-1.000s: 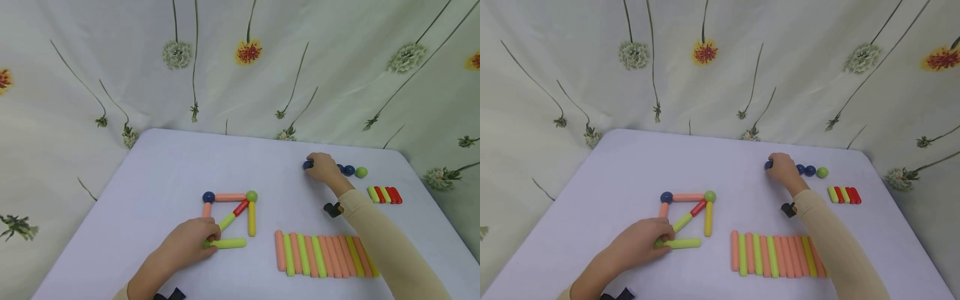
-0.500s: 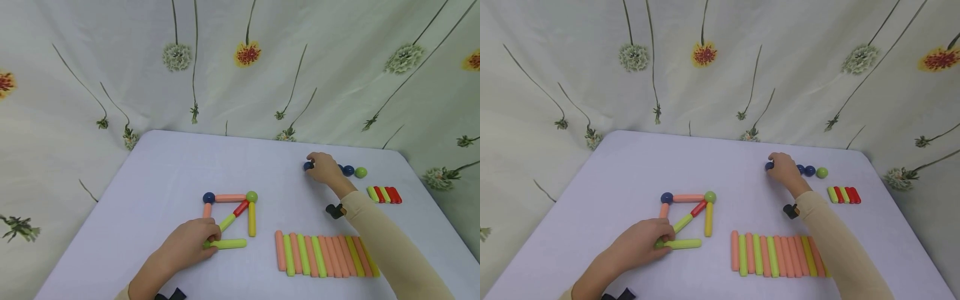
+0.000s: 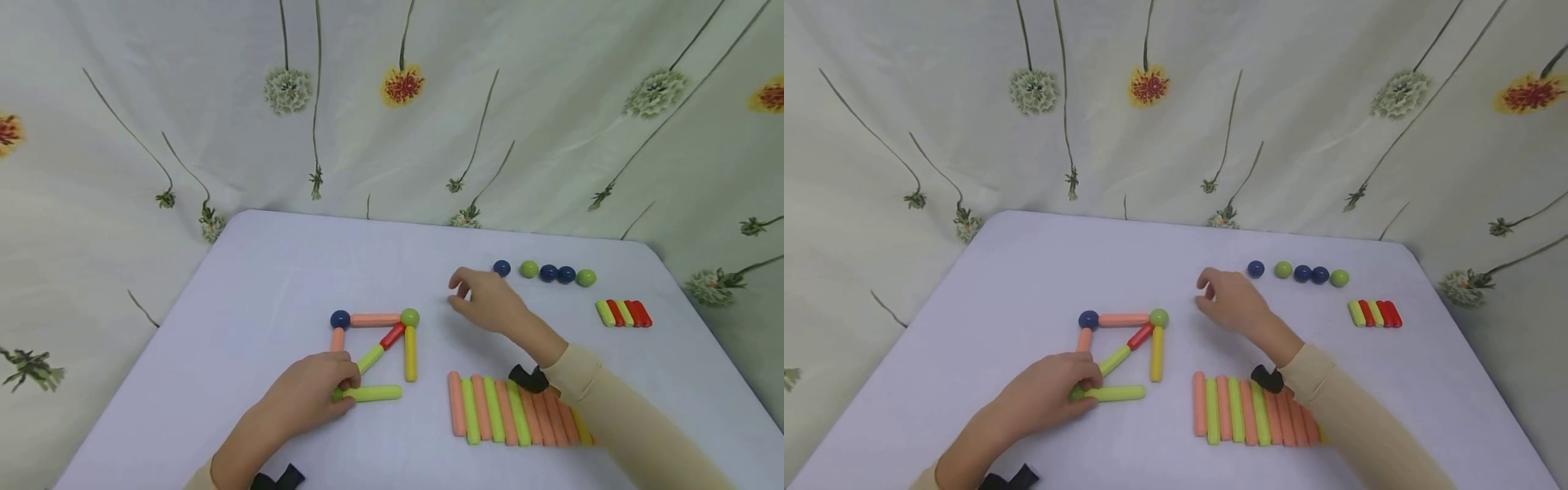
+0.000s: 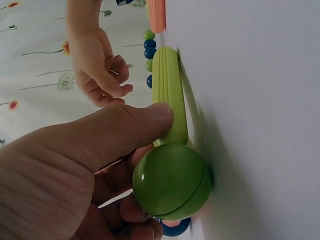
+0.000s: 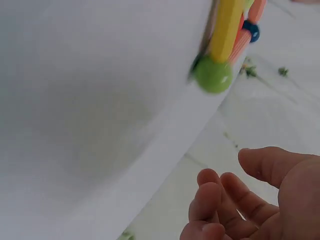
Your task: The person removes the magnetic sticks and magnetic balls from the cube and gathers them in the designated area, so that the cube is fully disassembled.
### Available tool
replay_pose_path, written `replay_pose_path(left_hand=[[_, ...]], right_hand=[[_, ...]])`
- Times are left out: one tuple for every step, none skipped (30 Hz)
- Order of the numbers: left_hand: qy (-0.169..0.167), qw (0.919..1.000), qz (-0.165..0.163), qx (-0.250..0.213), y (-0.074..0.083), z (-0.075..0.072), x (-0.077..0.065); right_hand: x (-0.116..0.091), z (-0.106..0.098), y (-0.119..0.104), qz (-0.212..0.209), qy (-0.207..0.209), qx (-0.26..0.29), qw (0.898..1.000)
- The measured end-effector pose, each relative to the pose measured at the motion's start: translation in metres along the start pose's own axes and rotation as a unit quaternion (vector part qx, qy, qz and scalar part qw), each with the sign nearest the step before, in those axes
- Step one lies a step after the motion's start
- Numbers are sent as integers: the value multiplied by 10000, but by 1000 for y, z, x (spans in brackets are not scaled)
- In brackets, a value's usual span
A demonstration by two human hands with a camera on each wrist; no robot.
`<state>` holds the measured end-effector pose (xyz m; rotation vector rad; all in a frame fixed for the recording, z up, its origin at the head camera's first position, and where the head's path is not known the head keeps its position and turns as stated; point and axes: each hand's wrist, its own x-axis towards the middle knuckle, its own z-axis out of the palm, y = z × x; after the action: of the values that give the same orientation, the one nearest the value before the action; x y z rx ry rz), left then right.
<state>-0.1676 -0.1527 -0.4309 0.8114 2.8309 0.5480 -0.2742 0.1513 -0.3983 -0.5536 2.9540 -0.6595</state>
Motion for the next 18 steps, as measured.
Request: replay_pose_path(left_hand=[[9,10000,-2,4,0,0,0],[21,10000,-6,4,0,0,0],[37,10000,5,11,0,0,-1],[59,10000,21,10,-1,0,-1],[80,10000,46,-1,-1,0,-1],[105,9999,73,-6,-1,0,-1],[127,9999,98,-13,-2,0,-1],[148,9998,125,-18,-2,0,-2],[161,9998,147,-21,-2,1,-2],[169,9997,164,-28,-2,1,-2],[174,9997,181,-38,-3,1,-2],[173,9997,184,-35,-3,1,-3],[170,9997,192,-41,-3,1,-3],[172,9997,191,-41,-3,1,-3],[175,9996,198,-45,-4,2,-4],[176,9996,202,-51,-4,2,-3],[179,9996,209,-52,-4,2,-3],[186,9996,199,-46,-4,3,-3]], right_hand=[[-3,5,-11,-122,-156,103,9998],[-6,11,-20,-228,-316,180,9991],[-9,16,-29,-318,-471,235,9981],[-11,22,-36,-365,-599,240,9972],[-13,27,-43,-396,-734,239,9962],[-14,32,-49,-400,-842,221,9954],[-15,36,-53,-392,-908,163,9950],[-16,41,-57,-362,-960,109,9947],[-17,45,-60,-308,-978,37,9947],[-18,48,-63,-229,-986,-20,9949],[-18,52,-65,-161,-974,-77,9951],[-19,54,-67,-101,-945,-126,9954],[-19,56,-69,-33,-927,-172,9955],[-20,58,-71,30,-917,-204,9956],[-20,59,-73,82,-905,-222,9956],[-20,59,-74,115,-899,-222,9956],[-20,60,-76,146,-898,-235,9956],[-20,60,-77,172,-901,-210,9956]])
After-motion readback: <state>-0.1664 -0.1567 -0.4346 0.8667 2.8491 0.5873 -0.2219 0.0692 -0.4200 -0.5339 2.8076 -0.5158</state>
